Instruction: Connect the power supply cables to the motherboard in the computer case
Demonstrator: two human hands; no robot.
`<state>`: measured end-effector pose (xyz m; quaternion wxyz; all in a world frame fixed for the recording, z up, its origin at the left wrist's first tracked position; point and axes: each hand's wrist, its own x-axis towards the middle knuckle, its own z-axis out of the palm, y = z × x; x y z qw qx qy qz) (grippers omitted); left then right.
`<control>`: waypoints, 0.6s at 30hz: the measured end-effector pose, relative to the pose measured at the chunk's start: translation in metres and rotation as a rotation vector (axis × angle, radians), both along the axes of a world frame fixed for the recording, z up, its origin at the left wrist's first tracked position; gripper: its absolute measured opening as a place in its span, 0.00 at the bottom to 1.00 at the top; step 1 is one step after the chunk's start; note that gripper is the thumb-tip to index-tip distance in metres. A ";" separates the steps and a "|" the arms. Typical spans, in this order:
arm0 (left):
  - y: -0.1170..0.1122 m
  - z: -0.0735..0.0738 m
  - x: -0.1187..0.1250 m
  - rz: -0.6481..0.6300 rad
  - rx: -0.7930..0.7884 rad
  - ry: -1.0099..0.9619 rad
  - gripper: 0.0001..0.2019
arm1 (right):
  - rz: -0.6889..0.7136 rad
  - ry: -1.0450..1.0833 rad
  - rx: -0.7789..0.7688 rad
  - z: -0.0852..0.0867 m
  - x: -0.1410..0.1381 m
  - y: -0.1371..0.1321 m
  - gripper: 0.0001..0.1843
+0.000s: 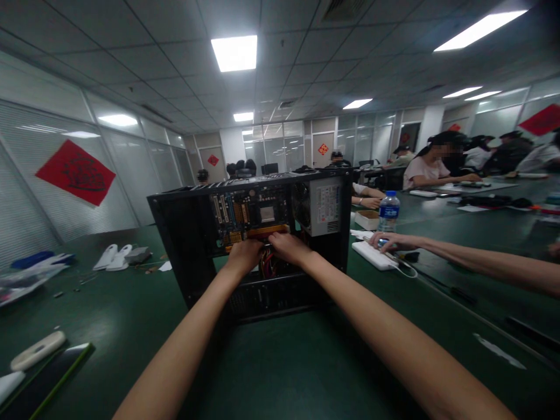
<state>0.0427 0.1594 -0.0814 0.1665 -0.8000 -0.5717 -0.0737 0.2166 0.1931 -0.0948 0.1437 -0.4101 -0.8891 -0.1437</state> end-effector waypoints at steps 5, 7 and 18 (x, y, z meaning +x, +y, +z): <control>-0.001 0.000 0.000 -0.008 -0.004 -0.021 0.18 | -0.058 -0.023 -0.024 0.001 -0.004 -0.002 0.15; -0.001 0.000 0.001 -0.002 -0.005 -0.028 0.18 | -0.060 -0.025 -0.025 0.000 -0.004 -0.001 0.16; 0.001 0.004 0.005 0.007 -0.046 -0.034 0.18 | 0.021 0.279 -0.108 -0.016 0.006 0.013 0.12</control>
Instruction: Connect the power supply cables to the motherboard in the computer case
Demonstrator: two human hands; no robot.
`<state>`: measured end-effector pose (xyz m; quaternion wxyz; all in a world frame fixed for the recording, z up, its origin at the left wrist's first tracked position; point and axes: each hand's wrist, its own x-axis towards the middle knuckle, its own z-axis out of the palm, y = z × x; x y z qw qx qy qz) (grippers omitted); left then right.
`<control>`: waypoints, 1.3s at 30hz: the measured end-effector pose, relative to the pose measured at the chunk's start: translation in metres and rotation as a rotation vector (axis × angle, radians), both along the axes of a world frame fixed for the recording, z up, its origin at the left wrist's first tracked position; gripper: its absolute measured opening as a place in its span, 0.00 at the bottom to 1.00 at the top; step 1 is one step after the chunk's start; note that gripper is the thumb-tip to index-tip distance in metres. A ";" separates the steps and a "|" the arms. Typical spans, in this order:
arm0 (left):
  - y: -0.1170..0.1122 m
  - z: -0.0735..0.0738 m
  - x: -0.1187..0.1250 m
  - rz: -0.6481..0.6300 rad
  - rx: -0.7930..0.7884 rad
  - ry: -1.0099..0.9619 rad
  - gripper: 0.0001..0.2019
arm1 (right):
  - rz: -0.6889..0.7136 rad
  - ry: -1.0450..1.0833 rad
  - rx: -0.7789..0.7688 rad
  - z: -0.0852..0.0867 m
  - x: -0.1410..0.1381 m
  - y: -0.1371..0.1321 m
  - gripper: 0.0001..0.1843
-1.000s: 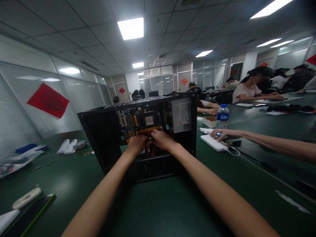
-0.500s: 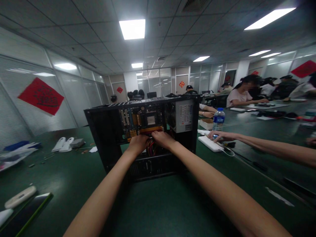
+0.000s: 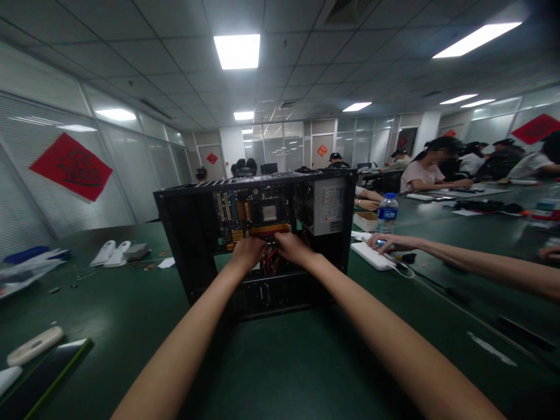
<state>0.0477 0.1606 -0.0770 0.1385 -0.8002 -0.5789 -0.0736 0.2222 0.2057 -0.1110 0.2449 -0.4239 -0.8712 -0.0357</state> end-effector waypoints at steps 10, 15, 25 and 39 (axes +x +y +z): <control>-0.005 0.003 0.004 0.019 -0.021 -0.006 0.18 | -0.205 0.127 -0.144 0.001 0.006 -0.004 0.11; -0.006 0.005 0.007 0.030 -0.017 -0.001 0.18 | -0.247 0.068 -0.149 0.005 0.004 -0.006 0.12; -0.006 0.004 0.006 0.056 -0.007 -0.048 0.18 | -0.216 0.091 -0.141 0.004 0.005 -0.007 0.12; -0.229 -0.055 -0.172 0.181 0.178 -0.171 0.17 | -0.035 0.236 -0.182 -0.005 0.015 -0.001 0.10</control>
